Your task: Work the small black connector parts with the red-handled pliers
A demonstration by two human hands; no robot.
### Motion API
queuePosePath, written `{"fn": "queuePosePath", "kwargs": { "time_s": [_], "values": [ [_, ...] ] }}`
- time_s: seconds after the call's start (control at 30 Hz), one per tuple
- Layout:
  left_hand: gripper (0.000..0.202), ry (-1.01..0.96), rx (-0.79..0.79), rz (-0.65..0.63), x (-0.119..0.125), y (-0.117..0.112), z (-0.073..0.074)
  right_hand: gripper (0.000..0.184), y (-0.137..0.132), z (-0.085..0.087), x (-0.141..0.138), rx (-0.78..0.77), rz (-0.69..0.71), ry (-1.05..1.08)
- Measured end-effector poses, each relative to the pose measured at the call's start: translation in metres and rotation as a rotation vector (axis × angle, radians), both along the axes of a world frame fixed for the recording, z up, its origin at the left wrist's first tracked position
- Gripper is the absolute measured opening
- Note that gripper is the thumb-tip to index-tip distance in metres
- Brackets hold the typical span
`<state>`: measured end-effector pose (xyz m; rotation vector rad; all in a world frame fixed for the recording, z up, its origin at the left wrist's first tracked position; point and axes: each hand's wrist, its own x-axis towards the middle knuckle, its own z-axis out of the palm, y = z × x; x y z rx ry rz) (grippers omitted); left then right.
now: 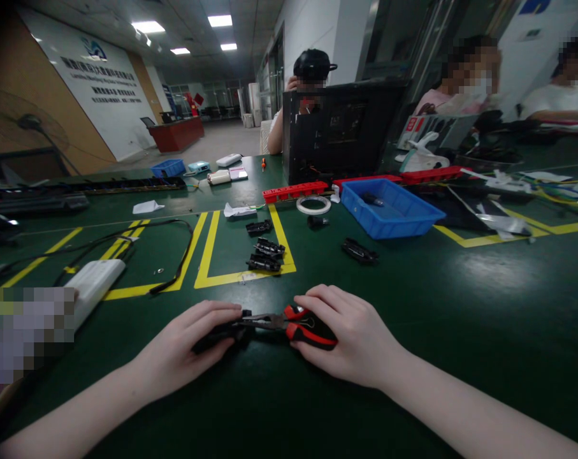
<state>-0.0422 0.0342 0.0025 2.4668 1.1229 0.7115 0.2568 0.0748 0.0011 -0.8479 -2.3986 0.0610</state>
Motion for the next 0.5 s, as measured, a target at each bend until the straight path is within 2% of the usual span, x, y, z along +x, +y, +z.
{"fn": "queuePosePath", "kwargs": {
  "time_s": [0.5],
  "values": [
    [0.036, 0.050, 0.001, -0.056, -0.0026, 0.0011, 0.0032, 0.039, -0.0013, 0.0014, 0.0005, -0.006, 0.011, -0.006]
  ]
}}
